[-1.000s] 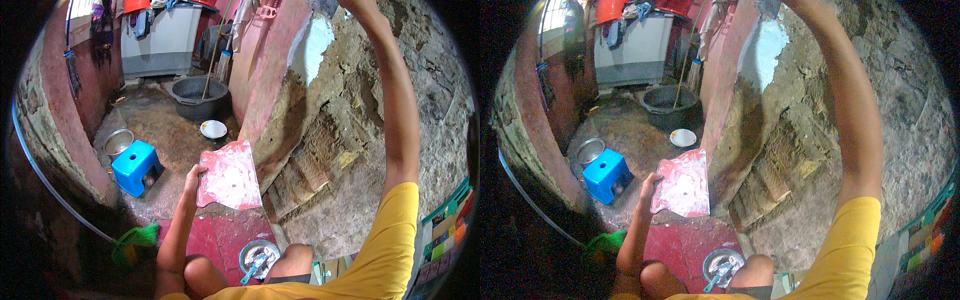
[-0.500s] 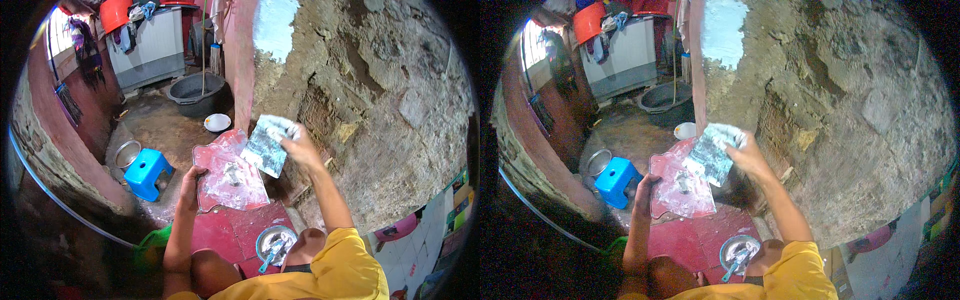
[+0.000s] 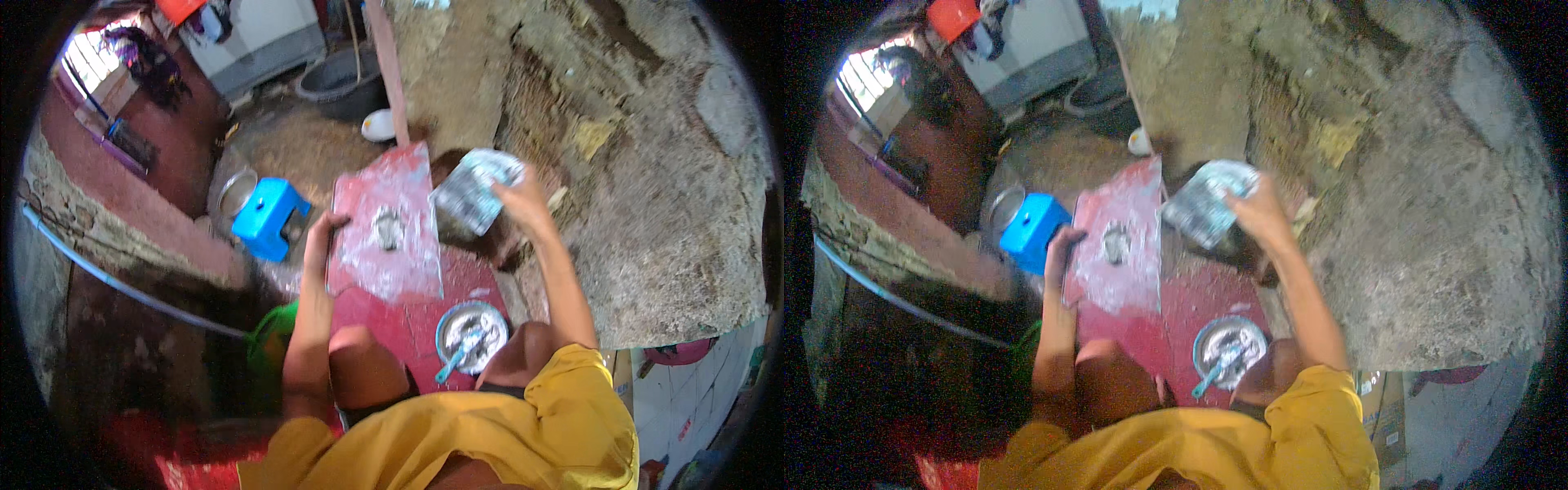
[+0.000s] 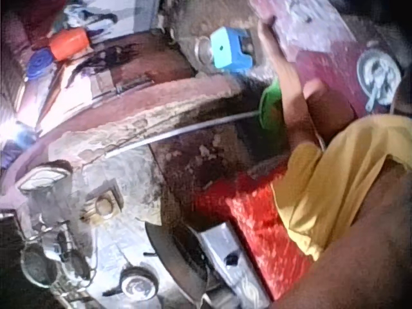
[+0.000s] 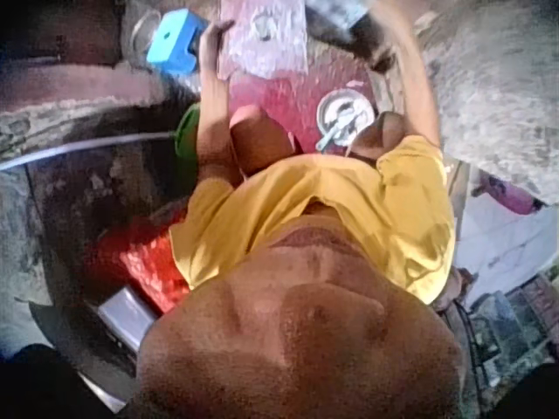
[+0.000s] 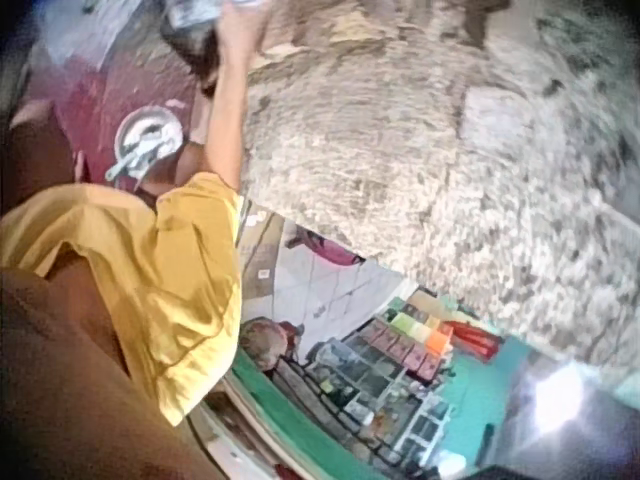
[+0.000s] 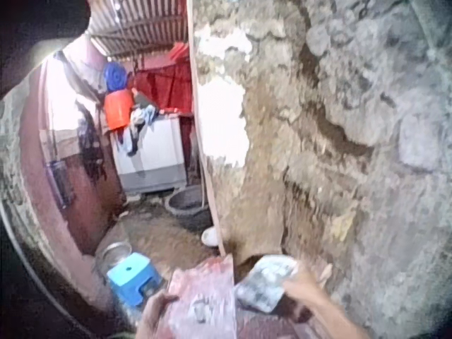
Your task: The person applies plaster to a wall using a putty knife and a hawk board, taking material from a bowl and spreading it across the stone surface.
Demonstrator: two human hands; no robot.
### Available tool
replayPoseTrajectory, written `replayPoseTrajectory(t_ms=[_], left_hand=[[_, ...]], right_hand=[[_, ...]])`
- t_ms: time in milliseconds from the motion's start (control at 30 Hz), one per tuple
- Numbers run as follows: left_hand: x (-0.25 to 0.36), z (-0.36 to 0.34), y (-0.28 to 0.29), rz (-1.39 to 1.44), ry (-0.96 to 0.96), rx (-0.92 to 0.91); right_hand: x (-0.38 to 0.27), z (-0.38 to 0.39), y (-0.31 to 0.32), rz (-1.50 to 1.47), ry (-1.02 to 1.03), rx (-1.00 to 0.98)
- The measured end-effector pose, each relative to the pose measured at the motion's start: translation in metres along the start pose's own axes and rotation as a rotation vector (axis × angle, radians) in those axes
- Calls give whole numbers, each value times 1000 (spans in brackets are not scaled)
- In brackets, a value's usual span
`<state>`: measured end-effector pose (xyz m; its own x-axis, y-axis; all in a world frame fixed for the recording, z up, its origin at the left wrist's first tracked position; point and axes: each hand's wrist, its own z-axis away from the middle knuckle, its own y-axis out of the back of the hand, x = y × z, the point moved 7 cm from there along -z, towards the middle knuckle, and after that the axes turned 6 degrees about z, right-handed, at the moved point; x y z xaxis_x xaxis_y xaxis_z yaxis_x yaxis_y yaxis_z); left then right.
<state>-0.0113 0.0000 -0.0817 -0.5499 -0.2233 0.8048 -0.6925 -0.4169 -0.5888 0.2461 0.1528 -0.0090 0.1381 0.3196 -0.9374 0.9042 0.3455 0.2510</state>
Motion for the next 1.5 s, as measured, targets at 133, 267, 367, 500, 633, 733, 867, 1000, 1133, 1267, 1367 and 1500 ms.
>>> replayPoseTrajectory(t_ms=[133,267,367,500,633,733,867,1000,1133,1267,1367,1500], left_hand=[[14,10,-30,-56,188,24],[6,-5,-14,-194,305,2],[-1,-5,-17,-241,427,33],[8,-1,-29,-251,442,-13],[-4,-28,17,-143,422,-48],[-6,-19,15,-160,433,8],[-14,-11,1,-74,442,82],[-28,-16,26,-107,534,179],[-23,3,5,37,466,137],[-31,13,0,293,449,184],[-27,26,-19,409,425,212],[-22,27,-31,452,385,133]], right_hand=[[10,7,25,-138,24,69],[-19,-10,27,-86,145,10],[-4,-35,14,147,260,-54],[29,-36,-15,251,249,-177],[38,-16,-40,209,206,-276],[45,0,-58,159,200,-345],[35,21,-74,15,125,-465],[3,41,-75,-266,56,-576],[-13,23,-14,-486,79,-105],[-22,44,8,-19,290,243],[-44,64,-25,273,796,122],[-53,80,-46,375,914,-14]])
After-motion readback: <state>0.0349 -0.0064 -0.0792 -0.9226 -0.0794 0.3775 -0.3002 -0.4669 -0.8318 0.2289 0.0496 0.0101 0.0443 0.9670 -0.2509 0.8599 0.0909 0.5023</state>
